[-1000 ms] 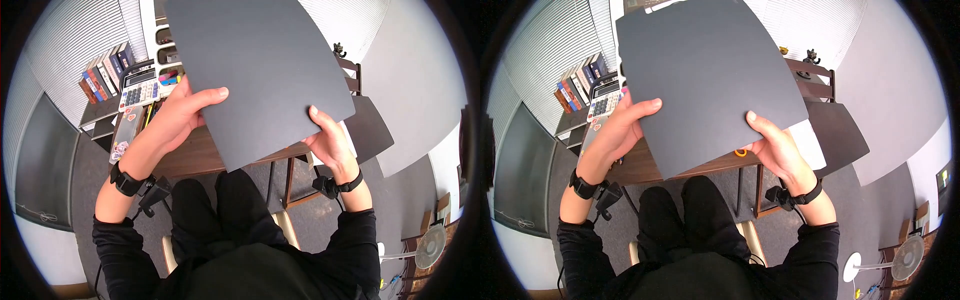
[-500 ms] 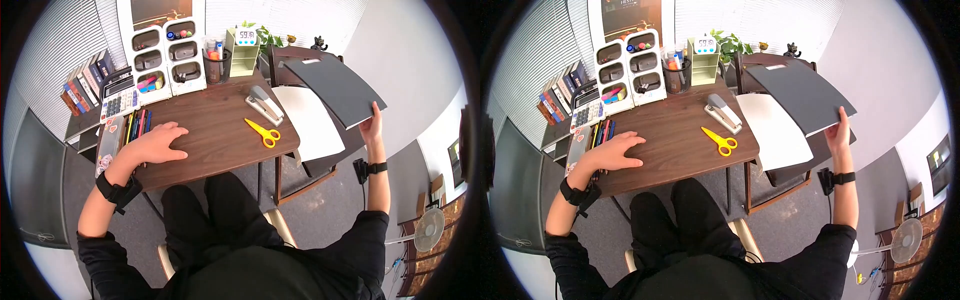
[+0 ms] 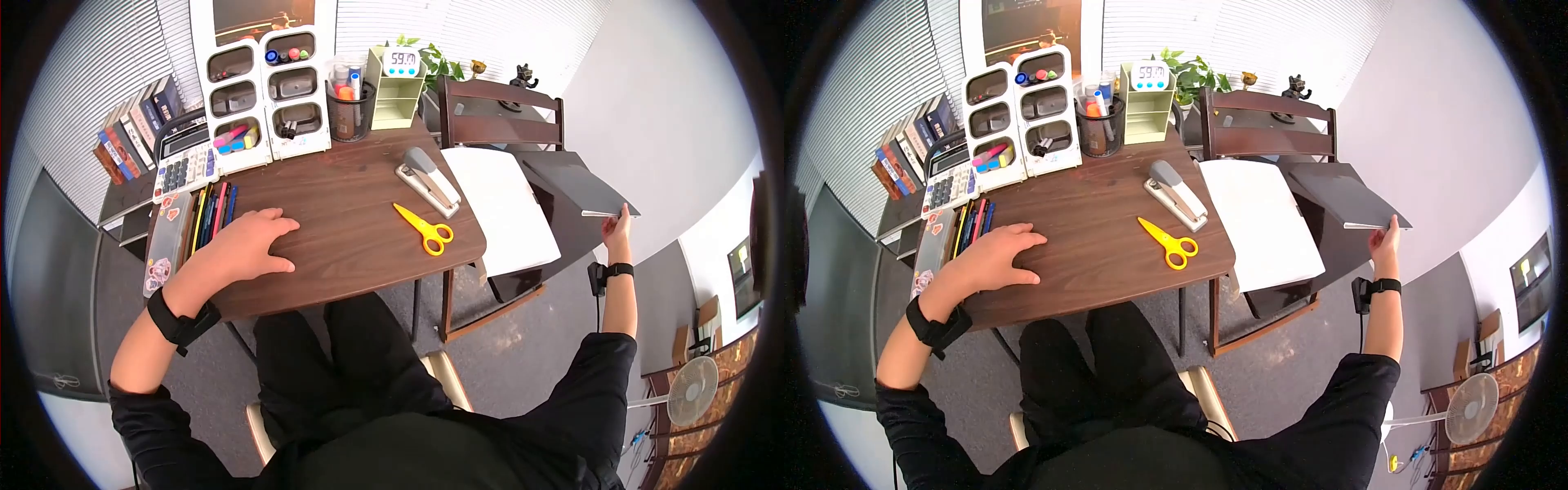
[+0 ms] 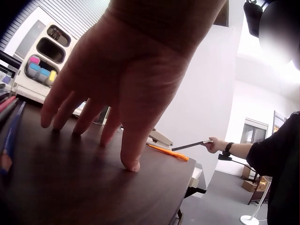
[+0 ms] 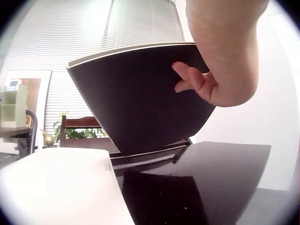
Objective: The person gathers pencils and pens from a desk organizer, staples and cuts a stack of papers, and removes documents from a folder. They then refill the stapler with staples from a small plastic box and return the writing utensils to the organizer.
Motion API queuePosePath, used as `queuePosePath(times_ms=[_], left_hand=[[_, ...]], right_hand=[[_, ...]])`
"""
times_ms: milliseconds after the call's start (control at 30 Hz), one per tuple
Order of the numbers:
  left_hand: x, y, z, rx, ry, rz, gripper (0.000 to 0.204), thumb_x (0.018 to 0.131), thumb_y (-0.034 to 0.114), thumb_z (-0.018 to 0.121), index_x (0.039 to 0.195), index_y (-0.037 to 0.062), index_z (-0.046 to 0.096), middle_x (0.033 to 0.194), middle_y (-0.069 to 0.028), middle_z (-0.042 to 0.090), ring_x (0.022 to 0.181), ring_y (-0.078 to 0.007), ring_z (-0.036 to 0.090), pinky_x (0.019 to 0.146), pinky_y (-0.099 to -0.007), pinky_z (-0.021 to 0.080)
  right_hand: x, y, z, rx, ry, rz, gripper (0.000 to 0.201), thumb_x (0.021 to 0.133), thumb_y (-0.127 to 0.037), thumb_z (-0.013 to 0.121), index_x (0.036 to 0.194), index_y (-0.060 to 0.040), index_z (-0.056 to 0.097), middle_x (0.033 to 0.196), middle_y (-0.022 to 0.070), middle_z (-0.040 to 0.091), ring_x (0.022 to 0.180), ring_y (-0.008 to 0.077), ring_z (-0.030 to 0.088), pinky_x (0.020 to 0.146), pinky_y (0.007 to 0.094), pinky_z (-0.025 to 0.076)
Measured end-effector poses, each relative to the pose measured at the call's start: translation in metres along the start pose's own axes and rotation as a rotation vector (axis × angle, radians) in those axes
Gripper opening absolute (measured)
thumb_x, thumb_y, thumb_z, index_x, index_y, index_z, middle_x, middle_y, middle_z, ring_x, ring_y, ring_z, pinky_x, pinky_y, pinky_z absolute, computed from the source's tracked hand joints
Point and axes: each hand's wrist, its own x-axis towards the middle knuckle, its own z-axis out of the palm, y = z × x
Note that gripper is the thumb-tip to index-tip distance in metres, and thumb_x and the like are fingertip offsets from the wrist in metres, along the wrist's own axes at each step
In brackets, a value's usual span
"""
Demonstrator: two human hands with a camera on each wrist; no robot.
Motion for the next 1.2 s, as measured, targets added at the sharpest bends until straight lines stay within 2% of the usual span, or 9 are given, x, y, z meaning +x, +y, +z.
queuePosePath(times_ms=[267,433,633,867,933,967,1000,1167,1200], left_hand=[[-0.003,0.001,0.001,-0.015,0.036,0.014,0.065,0.072,0.032,0.078,0.128,0.0089,0.055,0.138,-0.0241,0.043,0.125,-0.0399,0.043,0.105,-0.0427,0.035],[-0.002,0.004,-0.002,-0.021,0.022,0.004,0.066,0.071,0.032,0.078,0.128,0.0090,0.055,0.138,-0.0232,0.044,0.126,-0.0391,0.042,0.105,-0.0424,0.035],[-0.001,0.007,-0.004,-0.011,0.024,-0.005,0.066,0.070,0.031,0.079,0.127,0.0087,0.055,0.137,-0.0222,0.044,0.125,-0.0380,0.043,0.105,-0.0418,0.036],[0.000,0.004,-0.001,0.015,0.062,0.047,0.064,0.069,0.028,0.079,0.125,0.0079,0.056,0.131,-0.0232,0.048,0.120,-0.0402,0.047,0.101,-0.0424,0.039],[-0.001,0.004,-0.001,0.018,0.067,0.045,0.064,0.069,0.028,0.079,0.125,0.0080,0.056,0.131,-0.0231,0.048,0.120,-0.0401,0.047,0.101,-0.0424,0.039],[-0.002,0.004,0.000,0.018,0.076,0.044,0.065,0.069,0.028,0.079,0.125,0.0081,0.056,0.131,-0.0231,0.048,0.120,-0.0400,0.047,0.102,-0.0424,0.039],[-0.002,0.004,0.000,0.017,0.078,0.046,0.065,0.069,0.028,0.079,0.125,0.0081,0.056,0.131,-0.0231,0.048,0.120,-0.0400,0.047,0.102,-0.0424,0.039],[-0.002,0.006,-0.002,0.010,0.035,0.001,0.065,0.071,0.031,0.079,0.127,0.0088,0.055,0.137,-0.0212,0.045,0.126,-0.0370,0.043,0.105,-0.0414,0.036],[-0.002,0.006,-0.002,0.011,0.038,0.001,0.065,0.071,0.031,0.079,0.127,0.0088,0.055,0.137,-0.0212,0.045,0.126,-0.0370,0.043,0.105,-0.0414,0.036]], right_hand=[[0.049,0.025,-0.034,-0.009,-0.004,0.212,0.026,0.085,-0.033,0.066,0.085,-0.0096,0.055,0.064,0.0019,0.055,0.055,0.0154,0.056,0.050,0.0230,0.049],[0.084,0.068,-0.076,-0.141,0.024,0.237,0.011,0.087,-0.014,0.057,0.091,-0.0045,0.053,0.091,0.0098,0.055,0.080,0.0214,0.055,0.069,0.0304,0.049],[0.070,0.076,-0.073,-0.133,0.044,0.299,0.004,0.090,-0.011,0.050,0.092,-0.0089,0.053,0.084,0.0059,0.054,0.078,0.0185,0.053,0.067,0.0303,0.045],[0.135,0.091,-0.098,-0.018,-0.177,0.297,0.024,0.086,-0.007,0.050,0.109,-0.0018,0.054,0.103,0.0144,0.056,0.096,0.0265,0.053,0.080,0.0362,0.044],[0.084,0.065,-0.057,-0.680,0.079,0.081,0.033,0.083,-0.005,0.050,0.116,-0.0005,0.054,0.111,0.0184,0.055,0.100,0.0283,0.053,0.080,0.0367,0.045],[0.093,0.076,-0.054,-0.729,0.169,-0.140,0.038,0.084,-0.010,0.053,0.120,0.0005,0.054,0.111,0.0168,0.057,0.097,0.0251,0.056,0.077,0.0377,0.045],[0.093,0.073,-0.048,-0.729,0.170,-0.143,0.038,0.084,-0.010,0.053,0.120,0.0005,0.054,0.111,0.0168,0.057,0.097,0.0251,0.056,0.077,0.0377,0.045],[0.017,0.070,0.008,-0.727,-0.399,-0.039,0.063,0.083,-0.037,0.065,0.132,-0.0002,0.048,0.110,0.0123,0.062,0.091,0.0226,0.060,0.073,0.0384,0.050],[-0.005,0.069,0.025,-0.726,-0.400,-0.042,0.063,0.083,-0.037,0.065,0.132,-0.0002,0.048,0.110,0.0123,0.062,0.091,0.0226,0.060,0.073,0.0384,0.050]])
